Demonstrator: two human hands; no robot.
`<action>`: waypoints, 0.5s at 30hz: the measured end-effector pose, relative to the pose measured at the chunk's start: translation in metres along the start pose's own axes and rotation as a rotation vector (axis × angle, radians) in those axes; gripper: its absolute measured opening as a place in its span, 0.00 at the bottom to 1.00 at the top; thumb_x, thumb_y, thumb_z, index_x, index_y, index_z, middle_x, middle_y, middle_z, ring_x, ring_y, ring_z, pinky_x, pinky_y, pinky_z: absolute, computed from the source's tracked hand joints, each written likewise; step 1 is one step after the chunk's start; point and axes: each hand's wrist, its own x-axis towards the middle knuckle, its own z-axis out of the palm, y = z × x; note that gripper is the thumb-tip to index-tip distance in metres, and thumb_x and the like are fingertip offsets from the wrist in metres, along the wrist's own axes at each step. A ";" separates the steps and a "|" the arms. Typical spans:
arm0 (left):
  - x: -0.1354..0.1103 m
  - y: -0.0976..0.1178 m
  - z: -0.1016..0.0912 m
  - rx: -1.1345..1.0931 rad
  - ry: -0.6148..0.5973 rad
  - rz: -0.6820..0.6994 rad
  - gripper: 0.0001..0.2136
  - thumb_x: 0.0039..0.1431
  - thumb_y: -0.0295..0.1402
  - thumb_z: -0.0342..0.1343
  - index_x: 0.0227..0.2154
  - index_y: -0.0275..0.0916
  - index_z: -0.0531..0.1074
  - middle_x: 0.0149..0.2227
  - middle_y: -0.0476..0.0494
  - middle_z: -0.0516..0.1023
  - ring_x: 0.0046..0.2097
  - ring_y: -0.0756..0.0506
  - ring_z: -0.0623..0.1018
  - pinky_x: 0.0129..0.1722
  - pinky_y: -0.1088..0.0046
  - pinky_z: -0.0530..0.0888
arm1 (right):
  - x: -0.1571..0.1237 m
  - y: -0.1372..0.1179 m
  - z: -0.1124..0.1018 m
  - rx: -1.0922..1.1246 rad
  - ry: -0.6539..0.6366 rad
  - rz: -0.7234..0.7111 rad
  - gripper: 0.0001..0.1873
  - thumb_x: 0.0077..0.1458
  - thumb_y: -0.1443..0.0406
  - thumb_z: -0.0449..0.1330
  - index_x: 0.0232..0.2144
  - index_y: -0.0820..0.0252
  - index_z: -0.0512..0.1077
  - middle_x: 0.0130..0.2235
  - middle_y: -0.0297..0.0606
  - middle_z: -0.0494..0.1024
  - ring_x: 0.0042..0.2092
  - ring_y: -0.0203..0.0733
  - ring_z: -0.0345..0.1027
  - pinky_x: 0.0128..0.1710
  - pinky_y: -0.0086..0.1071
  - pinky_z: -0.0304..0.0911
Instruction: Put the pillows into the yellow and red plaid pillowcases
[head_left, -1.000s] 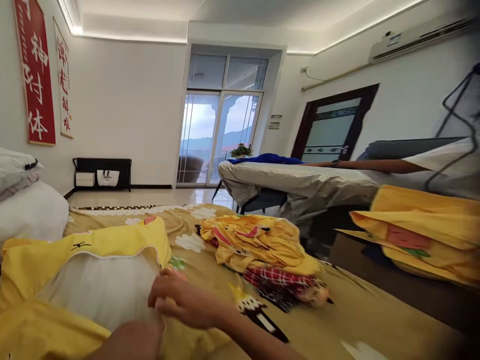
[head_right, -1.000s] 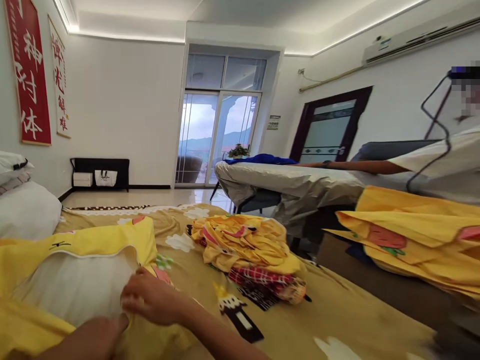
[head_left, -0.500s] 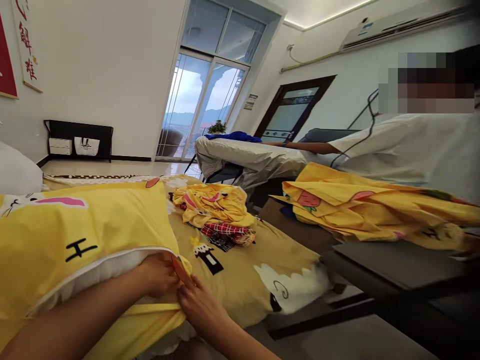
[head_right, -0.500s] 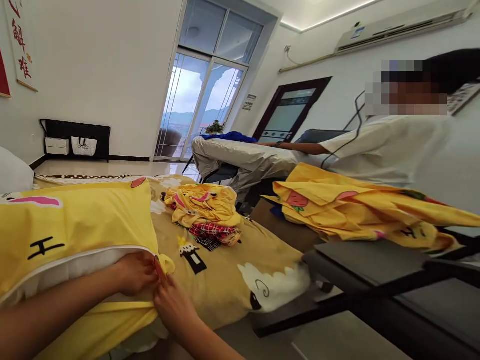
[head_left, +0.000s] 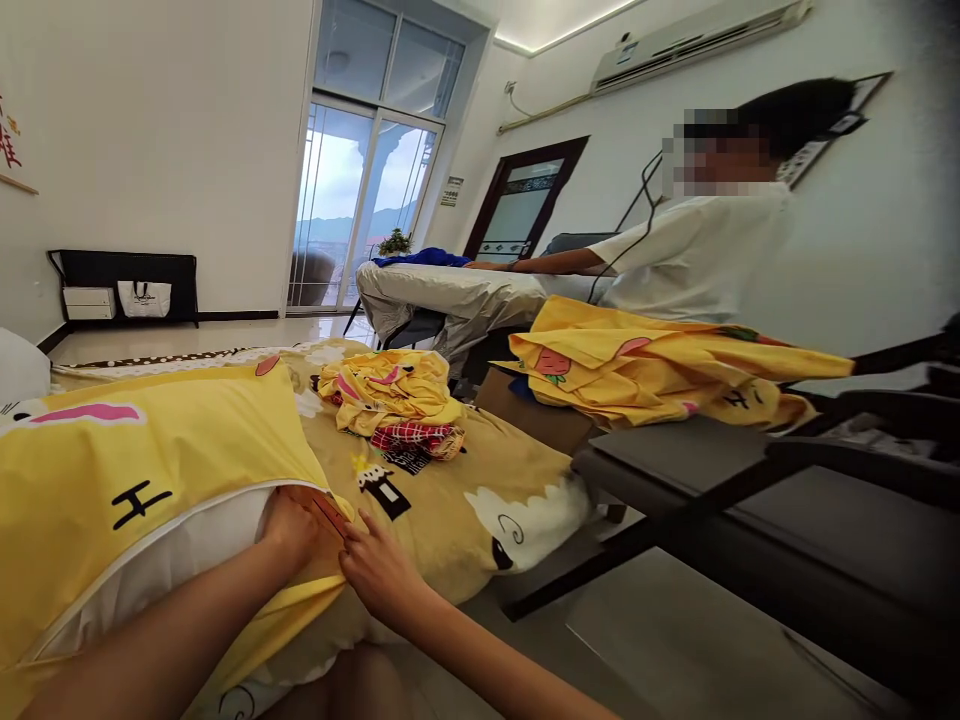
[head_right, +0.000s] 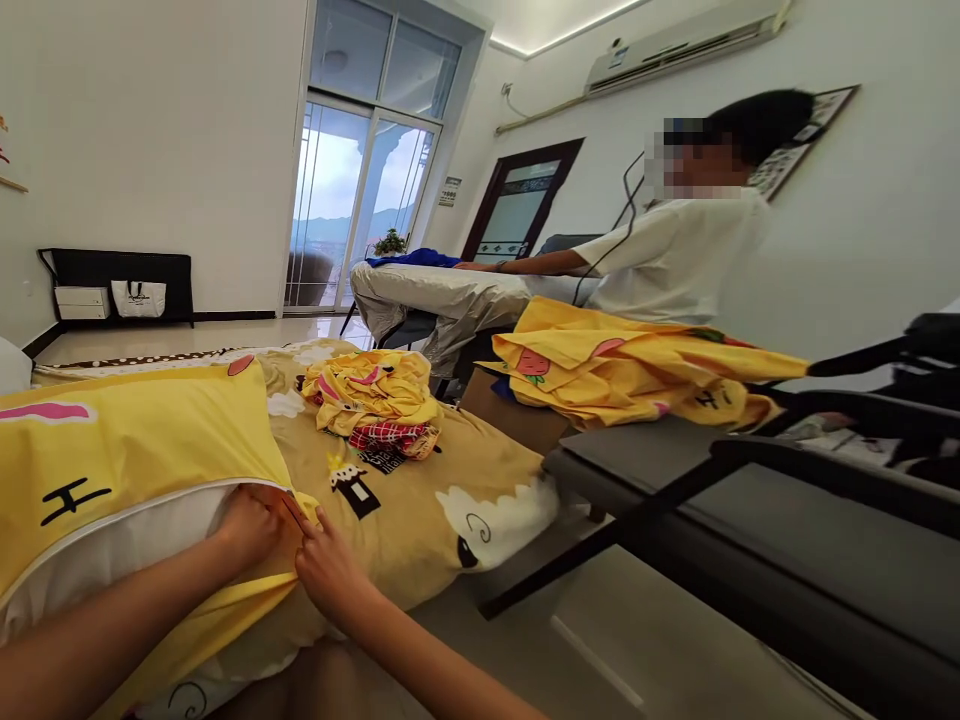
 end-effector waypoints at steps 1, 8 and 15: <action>0.004 0.002 -0.001 -0.019 0.017 0.027 0.16 0.58 0.23 0.45 0.46 0.28 0.73 0.45 0.27 0.76 0.49 0.36 0.73 0.49 0.58 0.64 | 0.000 0.000 -0.001 0.005 -0.001 0.002 0.11 0.55 0.69 0.56 0.35 0.65 0.79 0.39 0.51 0.79 0.54 0.50 0.63 0.59 0.48 0.47; 0.006 -0.025 -0.003 -0.164 0.062 0.019 0.15 0.53 0.29 0.54 0.44 0.33 0.73 0.49 0.35 0.75 0.51 0.39 0.73 0.51 0.65 0.67 | -0.005 0.001 -0.004 0.073 0.054 -0.014 0.11 0.55 0.70 0.56 0.35 0.66 0.78 0.35 0.50 0.80 0.52 0.50 0.64 0.58 0.49 0.47; -0.014 -0.046 -0.020 -0.360 0.201 -0.226 0.18 0.60 0.25 0.41 0.48 0.39 0.71 0.46 0.44 0.77 0.47 0.45 0.74 0.50 0.69 0.68 | -0.002 0.006 -0.022 0.130 0.094 -0.020 0.10 0.55 0.70 0.56 0.34 0.65 0.79 0.34 0.48 0.80 0.51 0.49 0.65 0.58 0.48 0.46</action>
